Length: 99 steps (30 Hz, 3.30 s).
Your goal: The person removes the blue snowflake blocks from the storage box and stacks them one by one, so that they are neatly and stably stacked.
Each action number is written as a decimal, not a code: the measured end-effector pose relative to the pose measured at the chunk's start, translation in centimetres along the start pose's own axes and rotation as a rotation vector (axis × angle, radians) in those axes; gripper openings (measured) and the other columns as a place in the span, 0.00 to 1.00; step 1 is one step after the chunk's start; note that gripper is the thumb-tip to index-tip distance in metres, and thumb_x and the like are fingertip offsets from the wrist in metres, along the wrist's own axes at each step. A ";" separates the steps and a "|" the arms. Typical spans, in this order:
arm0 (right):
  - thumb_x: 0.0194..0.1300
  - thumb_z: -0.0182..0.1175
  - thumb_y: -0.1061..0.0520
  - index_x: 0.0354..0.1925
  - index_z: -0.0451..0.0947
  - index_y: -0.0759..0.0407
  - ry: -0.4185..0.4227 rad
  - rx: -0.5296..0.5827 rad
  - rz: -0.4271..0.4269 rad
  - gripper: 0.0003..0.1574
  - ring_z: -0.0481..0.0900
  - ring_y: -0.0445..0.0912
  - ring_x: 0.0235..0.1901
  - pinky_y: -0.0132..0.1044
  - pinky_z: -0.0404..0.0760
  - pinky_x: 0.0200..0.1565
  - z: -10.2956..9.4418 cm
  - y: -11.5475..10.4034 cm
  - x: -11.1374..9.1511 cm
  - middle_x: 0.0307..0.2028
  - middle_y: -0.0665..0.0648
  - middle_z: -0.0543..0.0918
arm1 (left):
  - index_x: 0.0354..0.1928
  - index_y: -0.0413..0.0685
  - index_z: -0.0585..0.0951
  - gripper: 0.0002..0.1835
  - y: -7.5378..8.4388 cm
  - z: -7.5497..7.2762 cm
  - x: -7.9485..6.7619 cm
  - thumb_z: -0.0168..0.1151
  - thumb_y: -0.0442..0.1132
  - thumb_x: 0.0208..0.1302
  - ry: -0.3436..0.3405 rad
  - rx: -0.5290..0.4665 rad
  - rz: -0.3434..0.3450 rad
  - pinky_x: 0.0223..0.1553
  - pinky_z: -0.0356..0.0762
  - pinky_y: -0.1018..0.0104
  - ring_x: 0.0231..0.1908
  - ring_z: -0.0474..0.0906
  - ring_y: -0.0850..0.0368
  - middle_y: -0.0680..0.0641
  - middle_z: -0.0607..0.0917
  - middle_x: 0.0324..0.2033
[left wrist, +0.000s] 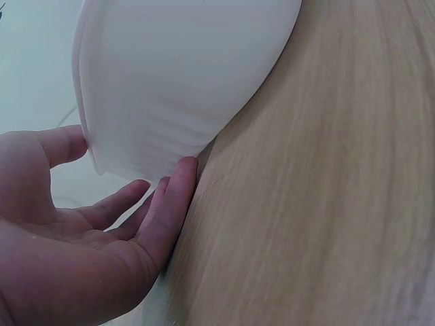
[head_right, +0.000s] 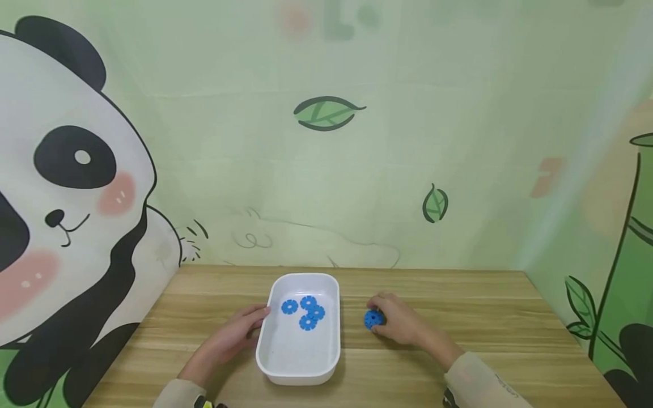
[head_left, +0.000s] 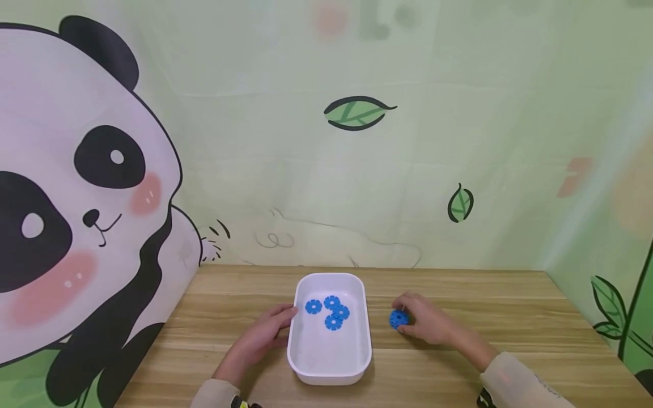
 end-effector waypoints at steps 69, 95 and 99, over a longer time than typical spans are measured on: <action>0.65 0.76 0.55 0.48 0.90 0.58 -0.210 -0.198 -0.017 0.14 0.75 0.43 0.39 0.40 0.83 0.52 5.6 -8.3 11.5 0.40 0.51 0.82 | 0.76 0.30 0.66 0.35 0.0 0.0 0.0 0.52 0.53 0.83 0.005 -0.013 -0.008 0.60 0.83 0.42 0.70 0.71 0.31 0.28 0.73 0.70; 0.64 0.78 0.51 0.49 0.87 0.53 -0.187 -0.179 0.014 0.18 0.72 0.42 0.40 0.36 0.81 0.48 5.7 -7.8 11.8 0.41 0.48 0.76 | 0.76 0.30 0.66 0.36 0.0 -0.3 0.2 0.53 0.53 0.83 0.008 -0.004 0.001 0.60 0.82 0.43 0.69 0.73 0.32 0.29 0.74 0.69; 0.63 0.78 0.52 0.49 0.88 0.54 -0.186 -0.181 0.011 0.17 0.72 0.42 0.40 0.37 0.81 0.49 5.8 -7.8 11.7 0.42 0.49 0.76 | 0.76 0.30 0.66 0.35 0.0 -0.2 0.1 0.52 0.53 0.83 0.002 -0.003 0.005 0.60 0.83 0.44 0.69 0.73 0.32 0.29 0.74 0.69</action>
Point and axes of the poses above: each hand's wrist, its own x-axis towards the middle knuckle, its own z-axis out of the palm, y = z × x, the point moved 10 cm from there along x, towards the middle knuckle
